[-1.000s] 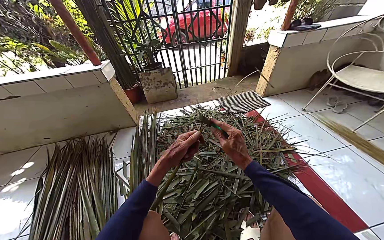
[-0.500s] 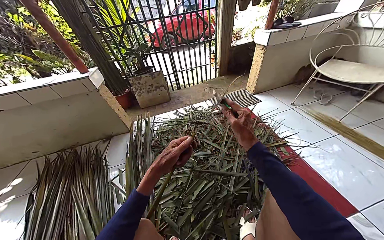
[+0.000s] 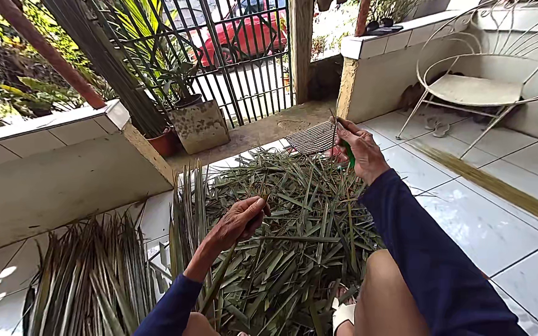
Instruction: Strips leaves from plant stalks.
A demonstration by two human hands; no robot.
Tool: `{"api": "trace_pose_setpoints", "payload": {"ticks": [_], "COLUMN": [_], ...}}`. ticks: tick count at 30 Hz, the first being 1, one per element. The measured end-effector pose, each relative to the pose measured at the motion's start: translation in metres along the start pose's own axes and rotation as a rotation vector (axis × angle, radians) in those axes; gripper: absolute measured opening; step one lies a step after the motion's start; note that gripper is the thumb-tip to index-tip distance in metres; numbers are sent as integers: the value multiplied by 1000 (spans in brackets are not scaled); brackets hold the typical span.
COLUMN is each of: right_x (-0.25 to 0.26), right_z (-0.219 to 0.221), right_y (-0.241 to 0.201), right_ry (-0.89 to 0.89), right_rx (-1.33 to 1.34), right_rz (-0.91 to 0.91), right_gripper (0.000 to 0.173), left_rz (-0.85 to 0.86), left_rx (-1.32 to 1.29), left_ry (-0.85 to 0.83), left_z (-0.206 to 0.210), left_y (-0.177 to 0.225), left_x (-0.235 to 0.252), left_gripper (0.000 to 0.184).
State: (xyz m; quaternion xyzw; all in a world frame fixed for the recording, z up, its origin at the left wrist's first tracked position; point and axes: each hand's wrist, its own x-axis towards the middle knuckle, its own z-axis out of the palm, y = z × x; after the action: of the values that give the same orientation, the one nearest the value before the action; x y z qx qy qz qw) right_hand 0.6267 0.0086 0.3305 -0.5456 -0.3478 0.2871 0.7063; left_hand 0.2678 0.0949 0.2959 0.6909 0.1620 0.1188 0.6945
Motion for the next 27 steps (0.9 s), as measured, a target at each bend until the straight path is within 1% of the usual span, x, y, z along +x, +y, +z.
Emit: {"api": "trace_pose_setpoints", "payload": {"ticks": [2, 4, 6, 7, 8, 10, 11, 13, 15, 16, 19, 22, 24, 27], "right_x": [4, 13, 20, 21, 19, 11, 5, -14, -40, -51, -73, -83, -86, -86], "right_z": [-2, -11, -30, -39, -46, -47, -40, -13, 23, 41, 83, 108, 118, 128], "right_y": [4, 26, 53, 62, 67, 75, 76, 69, 54, 48, 48, 65, 72, 73], "right_ry": [26, 104, 209, 219, 185, 42, -35, -105, -135, -154, -260, -343, -362, -342], "right_rx": [-53, -176, -294, -344, -396, -530, -588, -618, -550, -493, -387, -387, -388, -403], "right_rz": [5, 38, 99, 133, 167, 197, 184, 78, -64, -98, -110, -114, -124, -144], "right_gripper": [34, 33, 35, 38, 40, 41, 41, 41, 30, 26, 23, 26, 25, 25], "left_rz": [-7, -15, -15, -6, 6, 33, 39, 41, 49, 55, 62, 30, 11, -25], "left_rx": [-3, -12, -17, -15, -10, 19, 44, 94, 112, 120, 136, 88, 66, 20], "left_ry": [14, 27, 53, 79, 109, 171, 201, 239, 251, 251, 241, 203, 160, 106], "left_z": [0, 1, -1, -2, -5, -10, -13, -16, -18, -18, -15, -13, -13, -19], "left_y": [3, 3, 4, 5, 5, 1, -1, -5, -10, -11, -15, -22, -30, -42], "left_x": [1, 0, -3, -4, -4, -3, -3, -2, 1, 3, 6, 3, -1, -13], "left_gripper": [41, 40, 40, 40, 40, 41, 42, 42, 41, 40, 38, 49, 58, 62]}}
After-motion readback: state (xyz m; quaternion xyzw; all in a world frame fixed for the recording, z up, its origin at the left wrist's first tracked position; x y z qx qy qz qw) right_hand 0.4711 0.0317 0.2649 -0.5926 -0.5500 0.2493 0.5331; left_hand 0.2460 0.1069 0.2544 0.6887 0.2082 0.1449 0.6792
